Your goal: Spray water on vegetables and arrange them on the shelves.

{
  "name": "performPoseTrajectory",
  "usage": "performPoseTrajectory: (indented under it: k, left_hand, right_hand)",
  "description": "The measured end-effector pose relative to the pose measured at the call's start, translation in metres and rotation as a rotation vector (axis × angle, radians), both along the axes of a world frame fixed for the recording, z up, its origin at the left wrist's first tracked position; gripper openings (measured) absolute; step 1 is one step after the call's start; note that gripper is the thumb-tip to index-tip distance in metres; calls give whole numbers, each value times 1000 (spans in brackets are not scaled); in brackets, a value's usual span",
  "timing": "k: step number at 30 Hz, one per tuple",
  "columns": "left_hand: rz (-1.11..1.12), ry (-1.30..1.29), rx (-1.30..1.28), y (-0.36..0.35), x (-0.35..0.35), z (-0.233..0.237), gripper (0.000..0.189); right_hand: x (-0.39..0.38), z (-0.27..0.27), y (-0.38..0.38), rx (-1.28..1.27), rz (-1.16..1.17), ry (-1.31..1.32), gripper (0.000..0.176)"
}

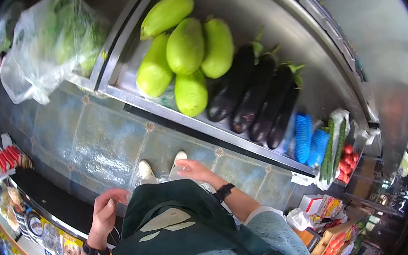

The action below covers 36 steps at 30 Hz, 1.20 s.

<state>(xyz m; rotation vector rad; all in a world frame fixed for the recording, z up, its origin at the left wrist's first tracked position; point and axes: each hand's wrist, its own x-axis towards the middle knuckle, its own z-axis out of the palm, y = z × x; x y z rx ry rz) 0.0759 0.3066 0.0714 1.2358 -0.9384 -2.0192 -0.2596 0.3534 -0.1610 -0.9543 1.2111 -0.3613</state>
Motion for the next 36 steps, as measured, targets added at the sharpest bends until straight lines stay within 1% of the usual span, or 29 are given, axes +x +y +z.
performPoseTrajectory:
  k: [1, 3, 4, 6, 7, 8, 9, 10, 11, 13, 15, 16, 17, 18, 19, 21, 22, 23, 25, 26, 27, 28, 29, 30, 31, 32, 33, 34, 36]
  left_hand:
    - [0, 4, -9, -3, -8, 2, 51]
    - [-101, -11, -102, -25, -28, 37, 39]
    - [-100, -6, -107, -29, -34, 30, 39]
    - [-157, -78, -112, -40, -59, 80, 29]
    - [-156, -74, -113, -49, -68, 69, 29]
    - [-177, -103, -125, -49, -77, 87, 27]
    - [-174, -112, -144, -49, -87, 93, 26]
    - [-174, -107, -146, -54, -91, 83, 26]
    - [-216, -123, -172, -56, -96, 86, 26]
    - [-268, -130, -218, -64, -108, 90, 27]
    - [-258, -131, -195, -73, -111, 77, 29]
    - [-287, -134, -204, -85, -114, 76, 29]
    - [-266, -123, -207, -89, -113, 71, 29]
    - [-258, -110, -214, -99, -113, 67, 30]
    - [-274, -107, -214, -115, -112, 66, 30]
    - [-258, -222, -271, -140, -112, 61, 33]
    - [-261, -235, -354, -173, -112, 56, 36]
    - [-262, -235, -355, -184, -119, 50, 36]
    - [-297, -310, -459, -221, -118, 47, 42]
    - [-297, -310, -460, -226, -124, 47, 42]
    - [-285, -331, -462, -235, -131, 49, 47]
    - [-285, -345, -457, -252, -137, 48, 53]
    - [-286, -344, -457, -258, -144, 45, 53]
    - [-295, -423, -525, -269, -153, 34, 58]
    - [-318, -497, -581, -280, -161, 23, 63]
    - [-326, -512, -517, -282, -162, 17, 66]
    - [-337, -509, -509, -286, -170, 17, 66]
    - [-402, -489, -480, -290, -182, 14, 67]
    - [-399, -534, -583, -296, -195, 2, 81]
  right_hand:
    - [-4, 23, 2, -9, 0, 4, 52]
    - [-7, 84, -5, -66, 4, -98, 50]
    - [-5, 93, -6, -67, 18, -79, 48]
    - [-16, 164, -13, -133, -34, -124, 47]
    - [-27, 174, -19, -124, -48, -129, 46]
    - [-36, 200, -17, -193, -105, -133, 45]
    - [-55, 219, -29, -268, -141, -117, 44]
    - [-64, 232, -41, -294, -188, -95, 42]
    - [-69, 246, -37, -326, -276, -98, 39]
    - [-91, 258, -41, -390, -407, -71, 37]
    - [-93, 263, -43, -394, -450, -71, 35]
    - [-97, 267, -48, -396, -488, 0, 34]
    - [-101, 268, -52, -388, -497, 72, 34]
    - [-101, 267, -57, -386, -545, 68, 32]
    - [-101, 268, -65, -385, -560, 73, 32]
    - [-101, 267, -76, -413, -600, 44, 32]
    - [-94, 275, -94, -419, -635, 27, 31]
    - [-96, 280, -100, -419, -636, 27, 31]
    - [-82, 287, -121, -451, -676, 12, 31]
    - [-81, 290, -122, -446, -681, 39, 32]
    - [-78, 289, -130, -445, -692, 42, 32]
    - [-75, 284, -147, -469, -704, 105, 34]
    - [-74, 280, -157, -502, -695, 158, 35]
    - [-73, 276, -170, -557, -706, 208, 37]
    - [-68, 278, -183, -538, -725, 221, 37]
    - [-65, 284, -195, -566, -728, 296, 40]
    - [-63, 286, -205, -582, -736, 375, 43]
    - [-64, 281, -217, -559, -743, 382, 43]
    - [-66, 278, -242, -816, -504, 812, 53]
